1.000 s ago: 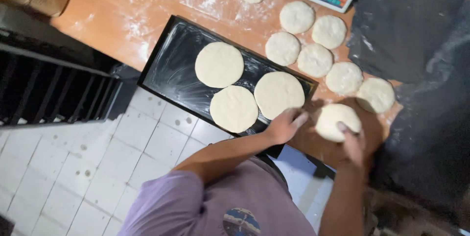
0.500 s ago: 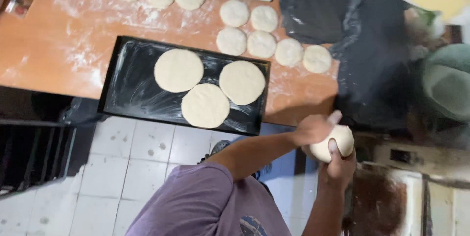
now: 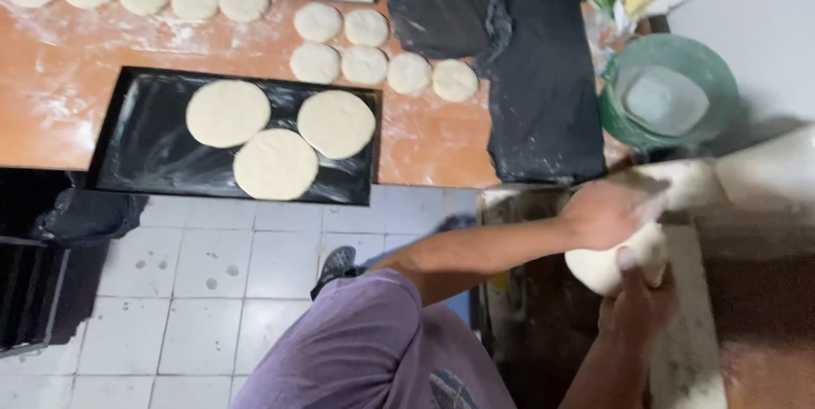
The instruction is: The recorder takes dough balls, flattens them using a mechanical roller, and arranges the flattened dough onto greased baking trays.
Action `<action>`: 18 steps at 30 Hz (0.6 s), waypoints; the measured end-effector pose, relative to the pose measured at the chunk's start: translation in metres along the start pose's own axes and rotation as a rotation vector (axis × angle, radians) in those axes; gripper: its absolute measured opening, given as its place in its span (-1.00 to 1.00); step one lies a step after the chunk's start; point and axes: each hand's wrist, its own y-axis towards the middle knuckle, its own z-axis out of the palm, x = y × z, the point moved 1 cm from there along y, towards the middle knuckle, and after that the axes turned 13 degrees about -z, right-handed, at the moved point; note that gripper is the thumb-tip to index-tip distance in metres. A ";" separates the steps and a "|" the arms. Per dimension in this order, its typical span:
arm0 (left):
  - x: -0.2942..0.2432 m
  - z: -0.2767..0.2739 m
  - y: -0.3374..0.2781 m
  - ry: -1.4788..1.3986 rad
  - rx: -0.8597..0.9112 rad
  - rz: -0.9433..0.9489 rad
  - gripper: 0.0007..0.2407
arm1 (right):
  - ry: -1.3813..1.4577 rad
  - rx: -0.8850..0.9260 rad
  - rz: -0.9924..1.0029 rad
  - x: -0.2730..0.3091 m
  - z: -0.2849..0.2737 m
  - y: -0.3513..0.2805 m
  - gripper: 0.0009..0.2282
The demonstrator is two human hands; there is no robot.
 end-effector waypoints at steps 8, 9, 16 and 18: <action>-0.077 0.073 0.057 -0.095 0.242 0.093 -0.26 | 0.082 0.009 -0.296 0.062 -0.063 0.025 -0.61; -0.088 0.083 0.064 -0.094 0.255 0.084 -0.26 | 0.080 0.001 -0.283 0.066 -0.069 0.032 -0.61; -0.074 0.240 0.205 -0.072 0.032 0.219 -0.52 | 0.059 -0.123 -0.319 0.011 -0.070 0.103 -0.61; -0.065 0.252 0.215 -0.056 -0.012 0.161 -0.52 | 0.031 -0.054 -0.318 -0.024 -0.071 0.121 -0.63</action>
